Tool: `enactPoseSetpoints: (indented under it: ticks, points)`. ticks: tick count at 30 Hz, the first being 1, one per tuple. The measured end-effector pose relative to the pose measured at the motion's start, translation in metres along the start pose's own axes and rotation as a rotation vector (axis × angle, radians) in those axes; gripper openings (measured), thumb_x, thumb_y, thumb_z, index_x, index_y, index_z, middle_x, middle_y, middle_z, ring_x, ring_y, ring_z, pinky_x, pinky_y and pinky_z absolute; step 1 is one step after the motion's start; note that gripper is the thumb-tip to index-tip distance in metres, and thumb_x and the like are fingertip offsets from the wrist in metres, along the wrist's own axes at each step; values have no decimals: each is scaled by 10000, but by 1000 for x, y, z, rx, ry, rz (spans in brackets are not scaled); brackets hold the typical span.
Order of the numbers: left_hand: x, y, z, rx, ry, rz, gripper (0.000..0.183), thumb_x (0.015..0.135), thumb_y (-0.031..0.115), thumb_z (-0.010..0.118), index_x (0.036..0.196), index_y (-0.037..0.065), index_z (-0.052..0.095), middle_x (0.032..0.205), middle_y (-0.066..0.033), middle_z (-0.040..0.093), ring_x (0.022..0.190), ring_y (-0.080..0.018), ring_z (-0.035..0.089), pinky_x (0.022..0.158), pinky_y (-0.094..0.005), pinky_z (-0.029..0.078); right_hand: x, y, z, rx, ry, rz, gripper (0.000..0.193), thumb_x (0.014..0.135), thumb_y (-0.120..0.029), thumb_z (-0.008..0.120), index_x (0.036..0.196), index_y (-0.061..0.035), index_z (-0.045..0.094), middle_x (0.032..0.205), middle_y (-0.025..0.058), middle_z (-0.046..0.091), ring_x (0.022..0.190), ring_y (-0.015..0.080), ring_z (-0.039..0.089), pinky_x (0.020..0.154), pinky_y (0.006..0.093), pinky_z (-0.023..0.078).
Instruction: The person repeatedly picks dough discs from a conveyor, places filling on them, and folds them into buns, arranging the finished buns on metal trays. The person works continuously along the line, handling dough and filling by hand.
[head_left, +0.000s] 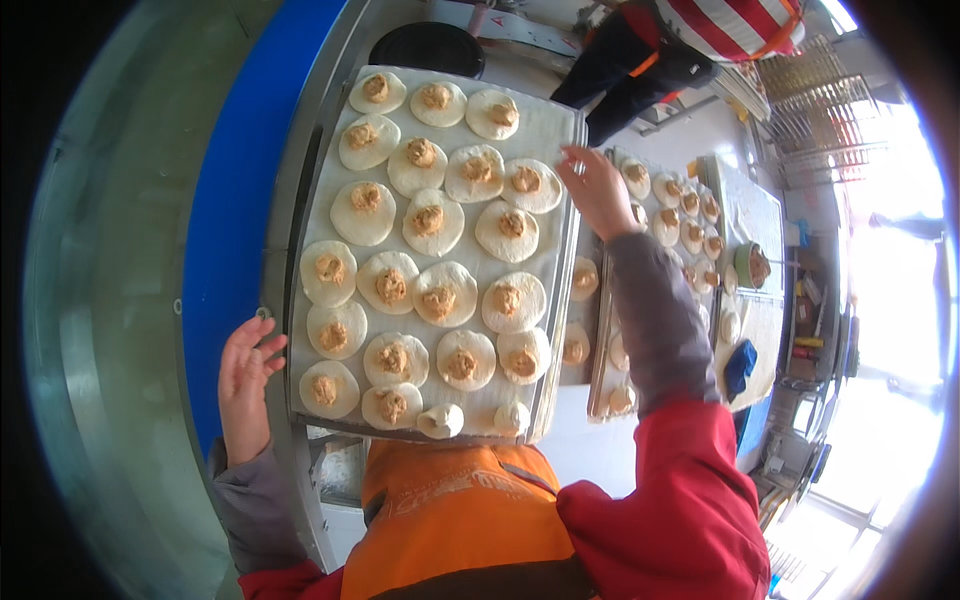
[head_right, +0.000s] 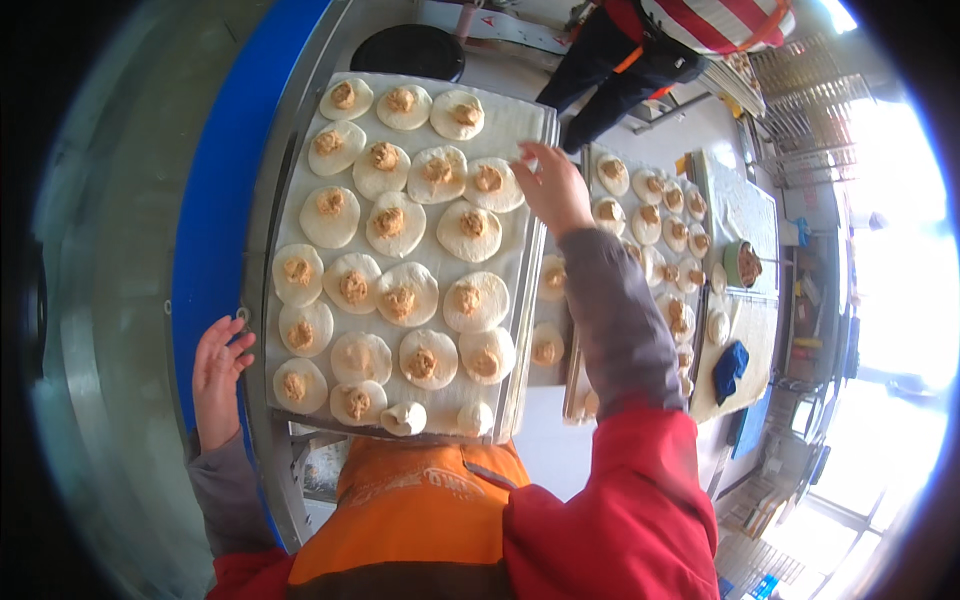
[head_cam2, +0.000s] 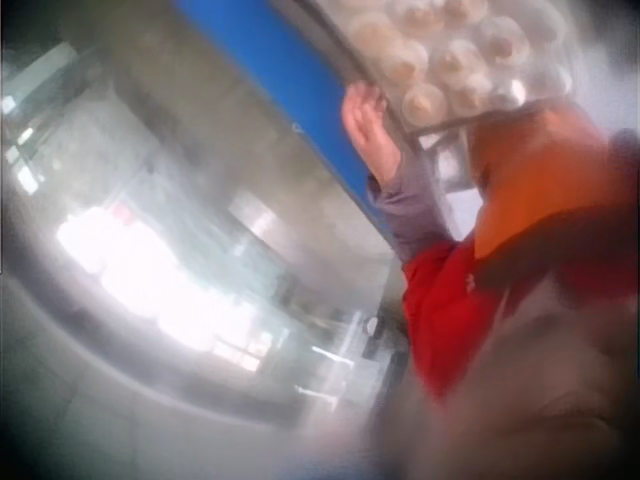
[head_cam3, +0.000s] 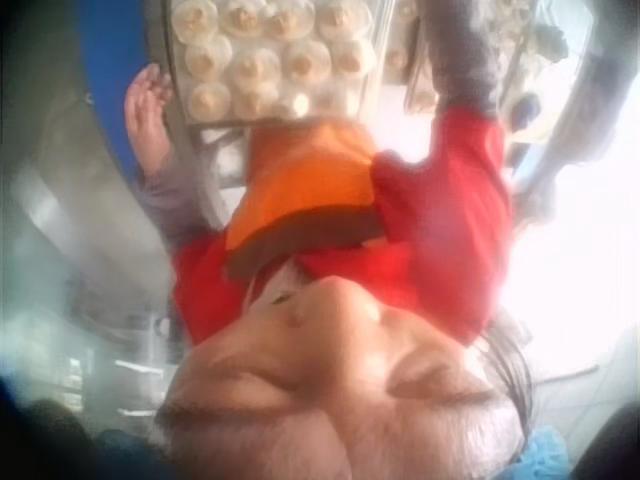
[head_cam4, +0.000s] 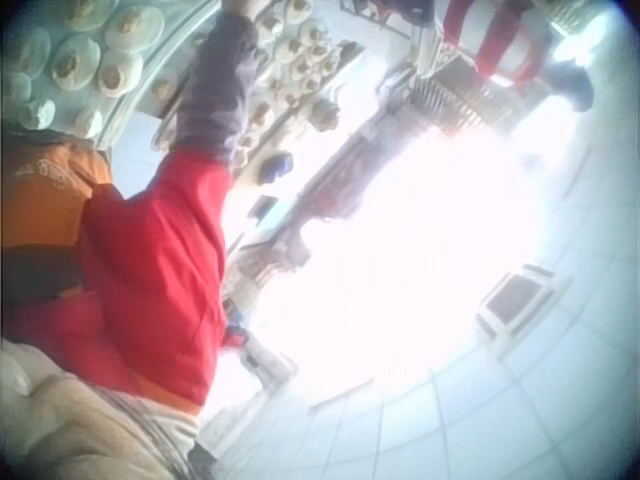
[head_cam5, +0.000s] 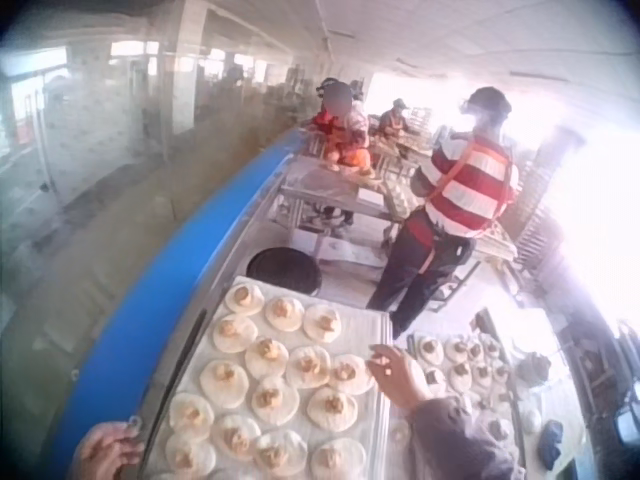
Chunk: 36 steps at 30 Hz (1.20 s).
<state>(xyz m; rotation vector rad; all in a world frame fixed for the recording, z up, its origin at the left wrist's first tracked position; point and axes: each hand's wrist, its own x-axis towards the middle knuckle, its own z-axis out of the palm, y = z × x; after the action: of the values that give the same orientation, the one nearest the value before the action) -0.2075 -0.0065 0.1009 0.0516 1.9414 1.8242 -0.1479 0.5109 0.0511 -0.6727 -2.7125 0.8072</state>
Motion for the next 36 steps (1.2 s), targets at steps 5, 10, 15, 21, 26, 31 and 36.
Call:
enactPoseSetpoints:
  ticks: [5, 10, 15, 21, 26, 31, 36]
  points:
    - [-1, -31, -55, 101, 107, -71, 421, 1054, 258, 511, 1410, 34, 496, 1387, -117, 557, 1199, -193, 581, 955, -313, 455, -192, 9, -1, 451, 67, 333, 196, 953, -79, 650, 1143, -45, 685, 892, 51, 710, 780, 103, 647, 697, 301, 548]
    - [10, -54, -70, 118, 123, -123, 370, 1037, 263, 555, 1338, 47, 554, 1313, -91, 601, 1156, -170, 592, 919, -299, 462, -277, -30, 24, 92, -4, 140, 446, 850, -90, 728, 1278, -56, 608, 1148, 125, 651, 1054, 309, 632, 910, 411, 506]
    - [26, -50, -45, 155, -98, -27, 287, 1050, 221, 530, 1273, 49, 585, 1243, -65, 640, 1091, -153, 623, 867, -273, 477, -263, -58, 40, -106, -6, 290, 469, 811, -217, 767, 1217, -34, 620, 1119, 134, 644, 1076, 349, 604, 920, 446, 490]
    - [30, -49, -27, 184, -280, -6, 259, 1059, 224, 514, 1228, 51, 605, 1197, -51, 648, 1056, -141, 638, 838, -266, 491, -270, -63, 38, 98, -192, 548, 529, 832, -516, 712, 1080, -50, 679, 960, 174, 723, 902, 370, 693, 803, 458, 540]
    - [45, -65, -41, 96, -250, -111, 256, 1058, 217, 518, 1251, 70, 600, 1184, -40, 653, 1012, -125, 648, 816, -253, 497, -282, -62, 43, 162, -111, 616, 524, 809, -426, 788, 1137, -39, 653, 1015, 152, 703, 923, 313, 679, 819, 410, 527]
    - [70, -99, -60, 171, -137, -113, 275, 1043, 212, 551, 1284, 85, 587, 1223, -47, 643, 1048, -135, 630, 807, -266, 494, -284, -63, 56, 248, 49, 630, 603, 749, -334, 833, 1253, -112, 588, 1048, 133, 684, 997, 356, 662, 859, 440, 523]
    - [70, -129, -69, 436, -173, -84, 291, 1026, 175, 570, 1299, 75, 578, 1162, -50, 668, 995, -115, 627, 757, -259, 503, -311, -44, 54, 232, 235, 519, 408, 835, -242, 769, 1187, -89, 629, 973, 130, 674, 857, 291, 673, 764, 383, 538]
